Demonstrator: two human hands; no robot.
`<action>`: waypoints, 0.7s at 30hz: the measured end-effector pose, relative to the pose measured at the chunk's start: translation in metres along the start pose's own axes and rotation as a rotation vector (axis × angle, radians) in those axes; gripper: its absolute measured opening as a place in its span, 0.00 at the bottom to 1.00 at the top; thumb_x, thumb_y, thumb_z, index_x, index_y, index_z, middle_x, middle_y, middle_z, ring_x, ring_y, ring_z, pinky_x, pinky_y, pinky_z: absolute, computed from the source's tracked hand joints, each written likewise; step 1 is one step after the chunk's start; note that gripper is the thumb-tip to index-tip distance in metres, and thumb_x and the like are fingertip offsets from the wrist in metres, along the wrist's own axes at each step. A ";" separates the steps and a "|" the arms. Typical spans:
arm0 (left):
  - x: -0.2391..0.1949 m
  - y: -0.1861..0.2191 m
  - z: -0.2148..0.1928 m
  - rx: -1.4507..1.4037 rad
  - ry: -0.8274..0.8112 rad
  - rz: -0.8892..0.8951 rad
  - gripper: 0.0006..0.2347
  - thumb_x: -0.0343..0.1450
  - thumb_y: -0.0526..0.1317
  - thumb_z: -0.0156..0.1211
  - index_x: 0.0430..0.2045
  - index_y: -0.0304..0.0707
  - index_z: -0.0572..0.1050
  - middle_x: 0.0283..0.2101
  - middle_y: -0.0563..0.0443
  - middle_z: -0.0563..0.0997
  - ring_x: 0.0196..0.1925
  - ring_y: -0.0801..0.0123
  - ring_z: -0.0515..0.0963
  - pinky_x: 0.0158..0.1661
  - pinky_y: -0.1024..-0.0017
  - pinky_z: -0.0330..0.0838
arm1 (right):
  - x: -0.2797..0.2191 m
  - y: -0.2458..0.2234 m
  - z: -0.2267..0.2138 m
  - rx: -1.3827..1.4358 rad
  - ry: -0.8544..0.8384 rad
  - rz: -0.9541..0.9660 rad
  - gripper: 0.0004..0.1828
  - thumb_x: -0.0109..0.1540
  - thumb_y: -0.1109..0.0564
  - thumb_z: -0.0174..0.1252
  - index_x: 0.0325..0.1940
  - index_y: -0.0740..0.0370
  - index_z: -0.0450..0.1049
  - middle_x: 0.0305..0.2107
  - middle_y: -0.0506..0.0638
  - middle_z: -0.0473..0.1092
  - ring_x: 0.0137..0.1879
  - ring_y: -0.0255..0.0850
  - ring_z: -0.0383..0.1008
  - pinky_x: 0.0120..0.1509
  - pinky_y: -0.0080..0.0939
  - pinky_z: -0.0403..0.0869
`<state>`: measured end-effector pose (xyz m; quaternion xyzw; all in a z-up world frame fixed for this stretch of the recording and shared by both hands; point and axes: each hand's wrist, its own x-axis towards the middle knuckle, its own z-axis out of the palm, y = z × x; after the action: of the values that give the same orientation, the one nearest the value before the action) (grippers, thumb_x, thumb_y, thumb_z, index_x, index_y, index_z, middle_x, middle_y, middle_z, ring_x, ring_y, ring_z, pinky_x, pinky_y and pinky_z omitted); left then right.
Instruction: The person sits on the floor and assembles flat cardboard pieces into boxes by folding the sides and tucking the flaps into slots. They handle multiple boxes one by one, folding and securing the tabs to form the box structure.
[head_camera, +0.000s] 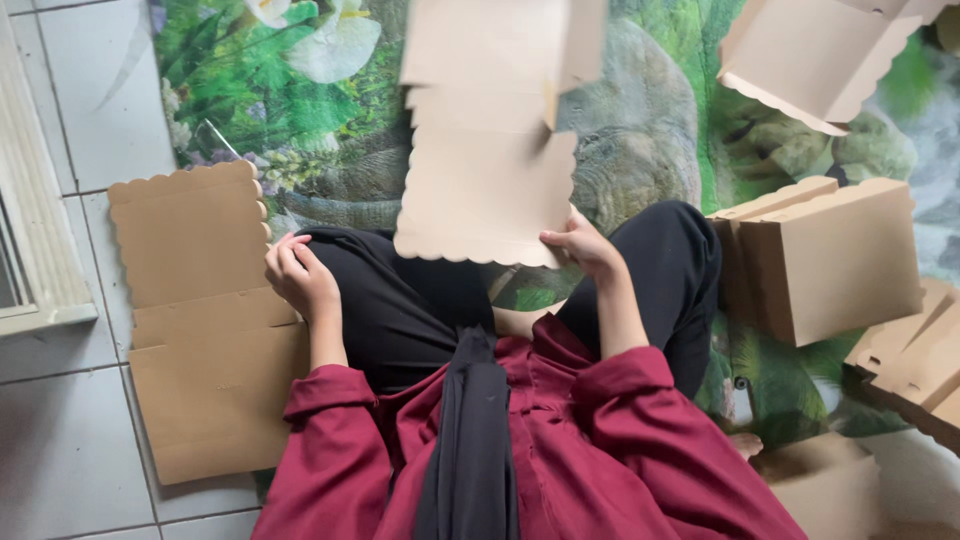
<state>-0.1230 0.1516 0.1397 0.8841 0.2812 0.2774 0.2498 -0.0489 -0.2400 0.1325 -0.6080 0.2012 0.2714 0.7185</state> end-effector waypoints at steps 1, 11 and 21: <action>-0.001 -0.004 0.002 -0.002 -0.006 0.005 0.06 0.71 0.38 0.48 0.25 0.51 0.73 0.40 0.60 0.74 0.46 0.59 0.74 0.48 0.60 0.65 | 0.012 0.010 -0.014 0.005 0.007 0.000 0.36 0.51 0.69 0.65 0.61 0.58 0.61 0.44 0.55 0.71 0.47 0.46 0.74 0.43 0.48 0.76; -0.003 -0.018 0.009 -0.024 0.004 0.013 0.06 0.71 0.38 0.48 0.27 0.52 0.73 0.42 0.61 0.74 0.48 0.62 0.74 0.51 0.62 0.63 | 0.096 0.101 -0.056 -0.743 0.460 -0.161 0.32 0.48 0.43 0.70 0.50 0.58 0.71 0.44 0.55 0.65 0.52 0.53 0.71 0.56 0.50 0.72; -0.001 -0.014 0.009 -0.022 0.021 0.037 0.07 0.72 0.37 0.48 0.25 0.52 0.74 0.40 0.61 0.75 0.47 0.64 0.75 0.51 0.64 0.63 | 0.065 0.045 -0.013 -0.634 0.371 -0.338 0.40 0.54 0.71 0.56 0.67 0.44 0.58 0.50 0.62 0.66 0.54 0.60 0.70 0.60 0.53 0.71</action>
<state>-0.1231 0.1581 0.1250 0.8833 0.2646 0.2942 0.2513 -0.0269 -0.2377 0.0553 -0.8626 0.1311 0.0837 0.4814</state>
